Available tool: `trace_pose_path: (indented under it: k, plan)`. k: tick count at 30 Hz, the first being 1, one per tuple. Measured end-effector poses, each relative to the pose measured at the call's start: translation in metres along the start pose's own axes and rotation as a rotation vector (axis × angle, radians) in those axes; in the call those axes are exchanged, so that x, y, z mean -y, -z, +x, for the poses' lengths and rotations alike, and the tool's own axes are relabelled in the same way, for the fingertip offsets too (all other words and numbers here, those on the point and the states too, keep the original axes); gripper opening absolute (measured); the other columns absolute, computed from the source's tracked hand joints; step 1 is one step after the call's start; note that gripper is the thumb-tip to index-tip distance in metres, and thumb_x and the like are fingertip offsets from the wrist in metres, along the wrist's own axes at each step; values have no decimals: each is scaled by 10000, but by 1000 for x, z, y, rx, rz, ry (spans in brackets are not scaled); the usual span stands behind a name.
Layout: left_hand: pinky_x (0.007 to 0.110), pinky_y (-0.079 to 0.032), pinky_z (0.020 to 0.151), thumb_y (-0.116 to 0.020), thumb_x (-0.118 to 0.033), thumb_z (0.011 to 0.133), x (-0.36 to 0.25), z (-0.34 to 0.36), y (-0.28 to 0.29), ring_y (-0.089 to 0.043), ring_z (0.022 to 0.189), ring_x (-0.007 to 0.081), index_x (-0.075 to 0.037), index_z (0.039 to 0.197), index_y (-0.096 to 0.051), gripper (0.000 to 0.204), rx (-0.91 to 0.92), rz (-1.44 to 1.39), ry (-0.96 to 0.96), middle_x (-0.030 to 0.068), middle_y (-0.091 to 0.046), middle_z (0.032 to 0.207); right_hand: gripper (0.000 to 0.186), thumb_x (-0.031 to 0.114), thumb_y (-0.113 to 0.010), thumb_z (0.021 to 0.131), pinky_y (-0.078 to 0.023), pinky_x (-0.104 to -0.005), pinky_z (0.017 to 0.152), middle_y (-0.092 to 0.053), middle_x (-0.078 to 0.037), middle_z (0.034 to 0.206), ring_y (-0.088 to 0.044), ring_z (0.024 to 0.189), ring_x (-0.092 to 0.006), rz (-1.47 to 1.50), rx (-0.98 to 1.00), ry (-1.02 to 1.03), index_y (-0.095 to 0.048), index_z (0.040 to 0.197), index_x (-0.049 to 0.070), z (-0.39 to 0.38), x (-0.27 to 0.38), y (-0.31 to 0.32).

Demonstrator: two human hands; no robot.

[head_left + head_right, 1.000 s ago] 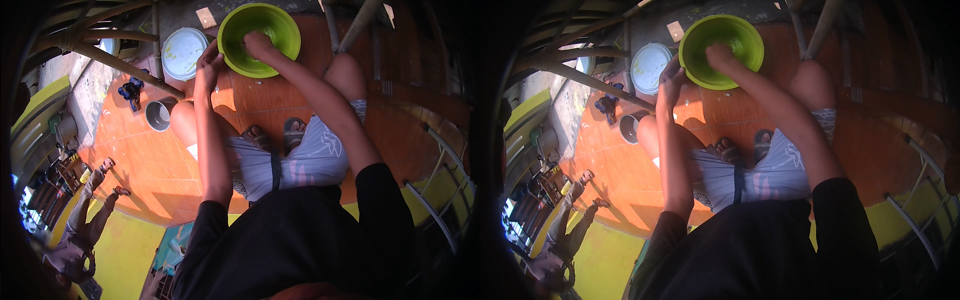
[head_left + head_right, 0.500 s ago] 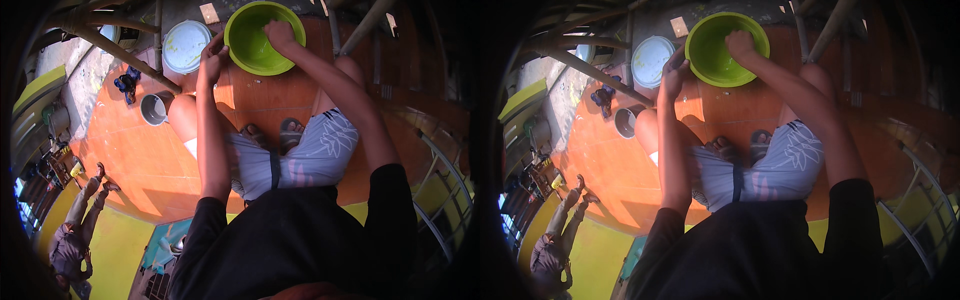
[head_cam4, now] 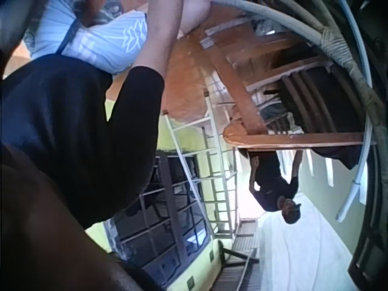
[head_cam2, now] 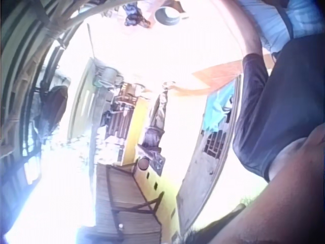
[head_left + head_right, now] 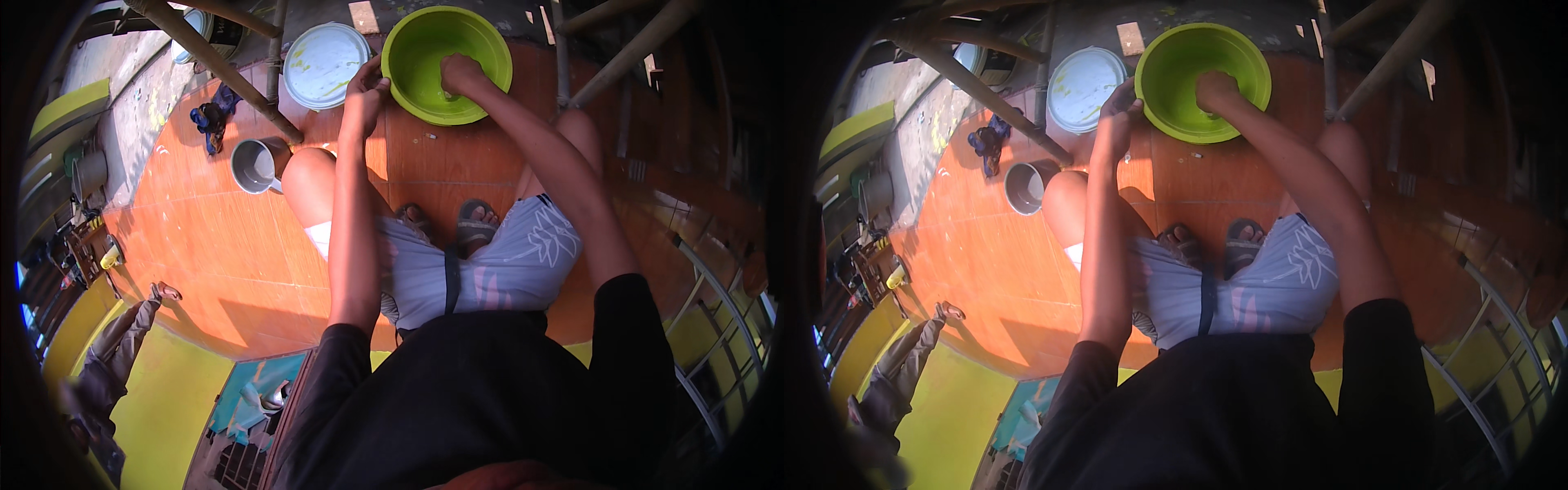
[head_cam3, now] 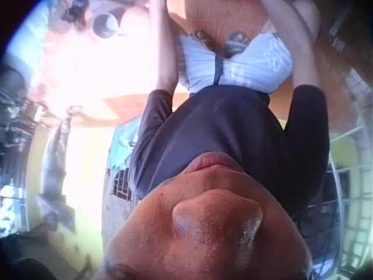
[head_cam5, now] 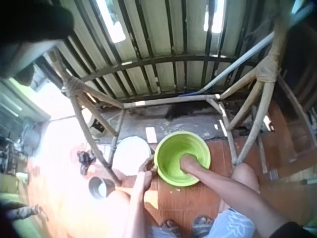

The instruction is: The person moves a ladder, fills a metal cup with water from a hose, and then sits on the floor to mix paint in a green bucket using a wooden stick. The person adds water to the paint and stirs it thoroughly.

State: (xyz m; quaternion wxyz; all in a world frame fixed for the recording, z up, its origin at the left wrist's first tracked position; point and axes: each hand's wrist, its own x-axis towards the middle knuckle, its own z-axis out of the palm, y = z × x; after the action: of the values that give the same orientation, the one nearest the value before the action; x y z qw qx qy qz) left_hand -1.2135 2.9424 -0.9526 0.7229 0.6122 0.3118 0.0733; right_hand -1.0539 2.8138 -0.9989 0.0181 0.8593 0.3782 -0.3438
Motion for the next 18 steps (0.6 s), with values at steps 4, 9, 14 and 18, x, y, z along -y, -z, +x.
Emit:
trace_pose_path:
  k: [4, 9, 14, 18]
  plan:
    - [323, -444, 960, -510, -34, 931, 4, -11, 2, -563, 1143, 244, 43, 1384, -440, 464, -24, -49, 145, 169, -564, 1283, 242, 158, -643, 803, -556, -442, 790, -687, -237, 959, -680, 905, -381, 148, -11, -23, -700, 946, -29, 9, 12, 3]
    - [337, -499, 918, -440, 4, 947, 10, -25, 9, -589, 1086, 222, 27, 1399, -432, 452, 55, -142, 179, 153, -567, 1270, 219, 139, -625, 806, -556, -461, 775, -692, -228, 933, -683, 893, -377, 121, -184, 19, -707, 925, -25, 10, 19, 11]
    - [364, -519, 929, -437, 0, 962, 28, -37, 11, -574, 1142, 235, -32, 1422, -430, 462, 152, -211, 284, 117, -558, 1305, 173, 77, -581, 813, -564, -443, 734, -700, -197, 902, -697, 854, -344, -123, -275, 61, -721, 888, 9, 1, 14, 4]
    - [377, -514, 950, -469, -119, 1000, 44, -39, 24, -577, 1145, 240, -10, 1385, -458, 400, 172, -228, 369, 135, -556, 1309, 176, 53, -559, 819, -570, -418, 714, -704, -177, 883, -706, 830, -315, -242, -240, 114, -729, 861, 35, -19, 12, -16]
